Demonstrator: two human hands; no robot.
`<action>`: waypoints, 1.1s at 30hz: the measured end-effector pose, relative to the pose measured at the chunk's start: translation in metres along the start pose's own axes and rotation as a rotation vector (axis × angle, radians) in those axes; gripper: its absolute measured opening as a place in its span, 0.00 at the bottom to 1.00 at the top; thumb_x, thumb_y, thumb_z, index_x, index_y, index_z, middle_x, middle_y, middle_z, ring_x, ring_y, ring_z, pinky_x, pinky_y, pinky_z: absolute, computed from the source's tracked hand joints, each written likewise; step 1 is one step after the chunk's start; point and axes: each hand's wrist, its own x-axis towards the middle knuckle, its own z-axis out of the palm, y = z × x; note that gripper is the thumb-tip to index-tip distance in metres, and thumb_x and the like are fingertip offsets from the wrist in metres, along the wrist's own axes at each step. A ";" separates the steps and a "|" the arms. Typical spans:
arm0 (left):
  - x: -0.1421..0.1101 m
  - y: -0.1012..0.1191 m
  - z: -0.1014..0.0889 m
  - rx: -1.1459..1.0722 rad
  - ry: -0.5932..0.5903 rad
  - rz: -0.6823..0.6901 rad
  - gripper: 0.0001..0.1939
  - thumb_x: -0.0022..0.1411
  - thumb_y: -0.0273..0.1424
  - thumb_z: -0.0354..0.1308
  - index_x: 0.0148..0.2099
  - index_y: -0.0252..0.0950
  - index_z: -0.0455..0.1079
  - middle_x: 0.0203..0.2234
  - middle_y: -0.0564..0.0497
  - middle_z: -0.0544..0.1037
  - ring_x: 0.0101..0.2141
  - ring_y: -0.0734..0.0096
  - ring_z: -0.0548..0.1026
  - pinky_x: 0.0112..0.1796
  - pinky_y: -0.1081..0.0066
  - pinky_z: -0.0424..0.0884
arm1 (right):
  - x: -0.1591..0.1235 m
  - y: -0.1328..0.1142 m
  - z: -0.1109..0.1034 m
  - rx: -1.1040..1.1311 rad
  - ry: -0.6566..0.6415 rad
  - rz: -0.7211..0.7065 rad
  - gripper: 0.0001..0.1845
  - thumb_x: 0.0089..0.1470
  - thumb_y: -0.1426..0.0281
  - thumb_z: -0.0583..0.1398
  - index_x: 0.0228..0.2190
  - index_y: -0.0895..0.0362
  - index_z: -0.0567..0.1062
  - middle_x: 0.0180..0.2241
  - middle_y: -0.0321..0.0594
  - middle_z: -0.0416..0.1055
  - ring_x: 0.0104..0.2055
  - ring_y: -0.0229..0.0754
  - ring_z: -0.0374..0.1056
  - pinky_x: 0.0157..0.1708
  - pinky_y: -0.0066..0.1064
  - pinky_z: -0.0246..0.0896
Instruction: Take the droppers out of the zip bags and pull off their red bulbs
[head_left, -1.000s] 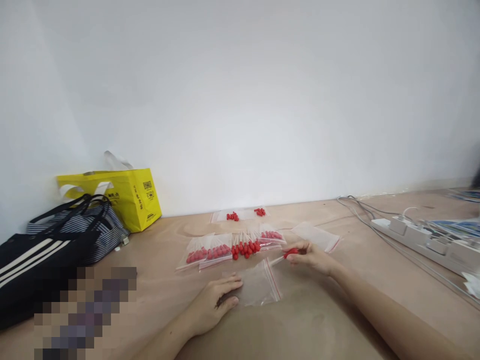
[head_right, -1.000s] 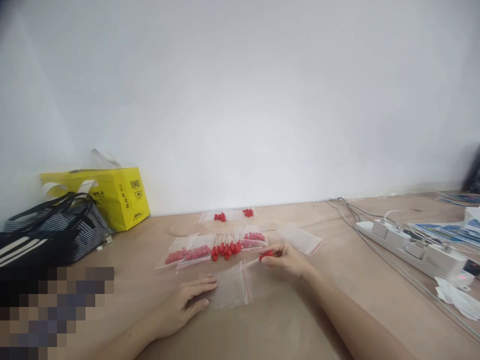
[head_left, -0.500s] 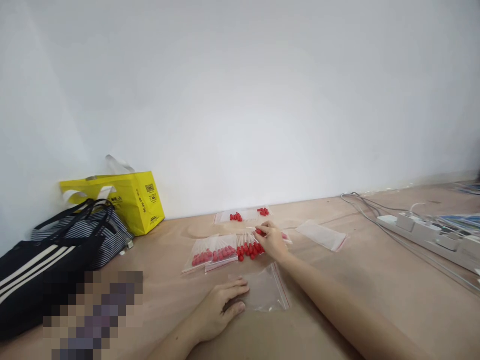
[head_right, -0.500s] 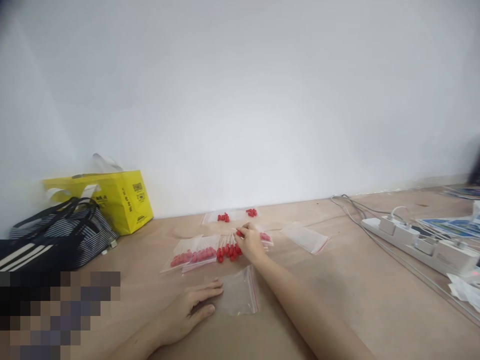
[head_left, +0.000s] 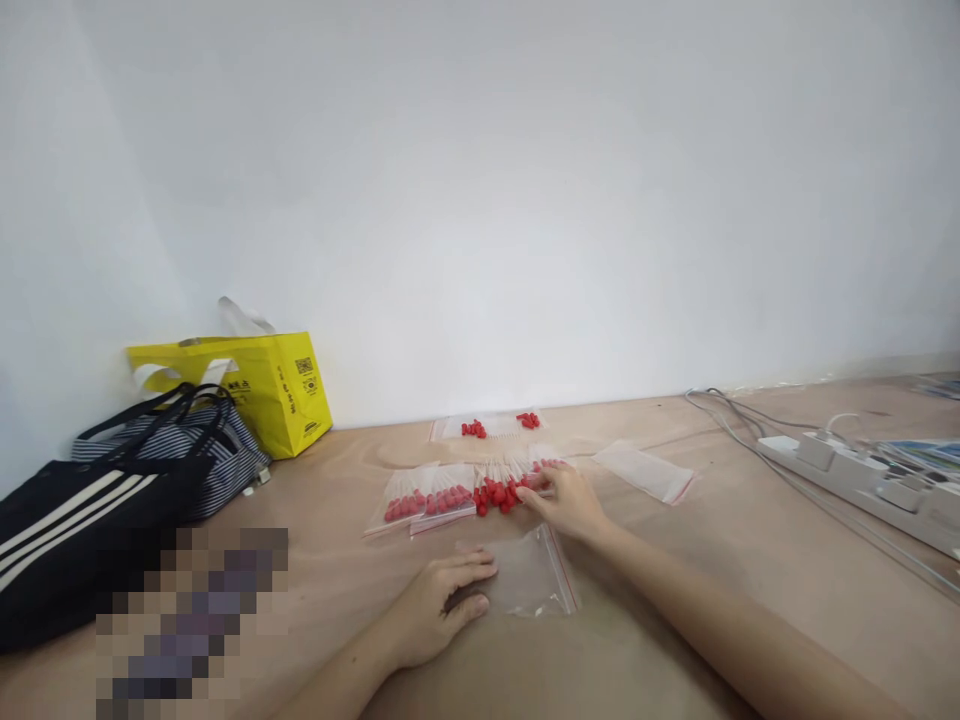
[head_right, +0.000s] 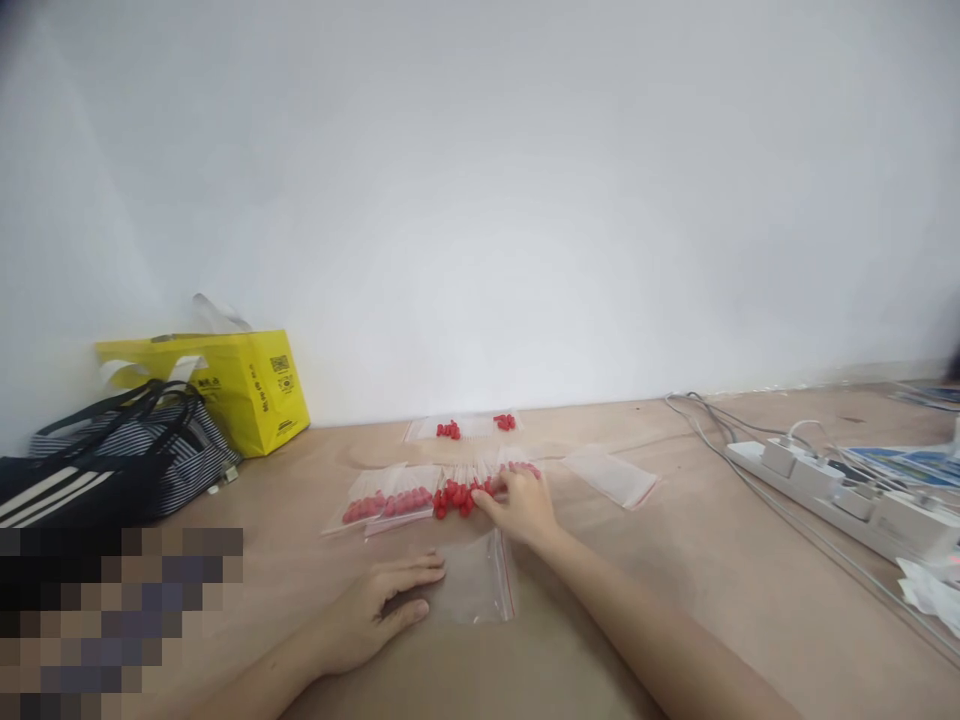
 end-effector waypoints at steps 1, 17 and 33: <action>0.000 0.000 0.000 0.002 0.000 -0.001 0.17 0.57 0.35 0.51 0.49 0.43 0.66 0.50 0.50 0.68 0.52 0.64 0.62 0.51 0.61 0.58 | -0.006 0.005 -0.004 0.002 -0.018 0.028 0.20 0.45 0.52 0.55 0.25 0.57 0.73 0.29 0.41 0.71 0.35 0.43 0.65 0.35 0.31 0.53; -0.002 -0.007 0.003 0.025 0.111 -0.043 0.22 0.57 0.37 0.49 0.55 0.43 0.59 0.53 0.50 0.63 0.52 0.63 0.61 0.52 0.61 0.56 | -0.010 0.069 -0.042 0.306 0.201 0.414 0.15 0.45 0.59 0.52 0.21 0.58 0.67 0.22 0.38 0.70 0.25 0.38 0.65 0.24 0.25 0.57; 0.000 -0.004 0.002 0.022 0.028 -0.070 0.17 0.57 0.37 0.48 0.50 0.43 0.65 0.53 0.50 0.63 0.52 0.63 0.61 0.52 0.61 0.56 | 0.004 0.102 -0.050 -0.324 0.226 0.465 0.22 0.47 0.64 0.54 0.43 0.62 0.63 0.39 0.50 0.64 0.40 0.46 0.64 0.37 0.32 0.55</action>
